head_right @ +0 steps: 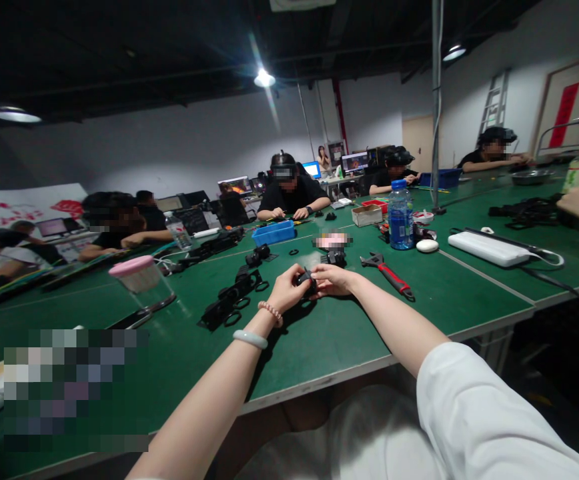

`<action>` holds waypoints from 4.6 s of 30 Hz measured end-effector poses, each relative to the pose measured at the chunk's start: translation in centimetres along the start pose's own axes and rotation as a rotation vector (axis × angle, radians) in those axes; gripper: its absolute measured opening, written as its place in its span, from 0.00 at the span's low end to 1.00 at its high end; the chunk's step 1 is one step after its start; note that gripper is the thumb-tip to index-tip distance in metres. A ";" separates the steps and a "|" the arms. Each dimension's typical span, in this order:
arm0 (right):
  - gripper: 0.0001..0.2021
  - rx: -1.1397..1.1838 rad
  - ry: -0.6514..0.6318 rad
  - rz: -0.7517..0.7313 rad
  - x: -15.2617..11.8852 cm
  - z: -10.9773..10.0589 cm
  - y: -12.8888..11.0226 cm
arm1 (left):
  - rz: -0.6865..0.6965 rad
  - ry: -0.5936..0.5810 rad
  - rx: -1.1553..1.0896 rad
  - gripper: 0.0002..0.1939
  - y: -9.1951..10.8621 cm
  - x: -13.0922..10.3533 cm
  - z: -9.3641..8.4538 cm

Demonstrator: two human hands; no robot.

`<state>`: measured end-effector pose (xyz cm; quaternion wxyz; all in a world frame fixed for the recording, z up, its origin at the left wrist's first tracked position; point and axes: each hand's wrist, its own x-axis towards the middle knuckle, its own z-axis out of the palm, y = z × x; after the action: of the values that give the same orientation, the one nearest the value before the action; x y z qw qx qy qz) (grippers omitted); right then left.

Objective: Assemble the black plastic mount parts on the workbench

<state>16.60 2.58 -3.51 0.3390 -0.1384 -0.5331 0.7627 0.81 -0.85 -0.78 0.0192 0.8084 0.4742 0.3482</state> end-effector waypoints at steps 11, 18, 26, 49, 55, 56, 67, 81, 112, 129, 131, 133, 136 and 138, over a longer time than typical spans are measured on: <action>0.14 0.006 0.001 0.003 0.2 0.1 -0.2 | 0.049 0.030 0.052 0.07 0.2 0.0 -0.1; 0.15 0.007 0.058 0.004 0.3 0.6 -0.3 | 0.106 0.072 0.073 0.06 0.7 0.2 -0.4; 0.19 0.023 0.016 0.078 -0.4 0.9 -1.2 | 0.065 -0.027 -0.005 0.11 1.8 0.0 -0.7; 0.07 -0.183 0.582 0.124 0.0 -2.0 -1.6 | 0.043 -0.396 0.003 0.25 -0.2 -0.2 0.1; 0.10 -0.878 0.782 0.082 0.3 -1.2 -1.1 | 0.006 -0.424 0.014 0.20 -0.8 0.0 0.5; 0.11 -0.976 0.778 0.082 0.2 -1.0 -1.0 | -0.002 -0.430 0.019 0.21 -1.0 0.1 0.6; 0.23 -1.285 0.803 -0.022 -0.4 -0.9 -0.9 | -0.024 -0.465 0.035 0.21 -1.6 0.2 0.9; 0.22 -1.190 0.982 -0.068 -0.3 -2.7 -0.9 | -0.143 -0.561 0.051 0.25 -0.7 0.1 0.5; 0.22 -1.312 1.082 -0.018 -0.6 -3.4 -0.6 | -0.036 -0.556 0.175 0.26 -1.2 0.0 0.7; 0.26 -1.488 1.005 -0.126 0.1 -3.9 0.2 | 0.060 -0.452 0.180 0.23 -1.9 0.1 0.5; 0.25 -1.462 1.013 -0.116 0.3 -4.0 0.4 | 0.063 -0.458 0.185 0.23 -2.0 0.1 0.5; 0.25 -1.445 1.016 -0.107 0.5 -4.0 0.4 | 0.063 -0.457 0.190 0.23 -2.0 0.1 0.6; 0.24 -1.440 1.019 -0.100 0.6 -3.9 0.4 | 0.056 -0.460 0.191 0.23 -2.0 0.2 0.6; 0.24 -1.442 1.021 -0.090 0.6 -3.8 0.4 | 0.048 -0.467 0.189 0.23 -1.9 0.2 0.6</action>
<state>18.18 5.65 -5.24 0.3957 -0.6209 -0.6728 0.0720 -0.26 0.54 -1.82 0.0442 0.8762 0.4679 0.1066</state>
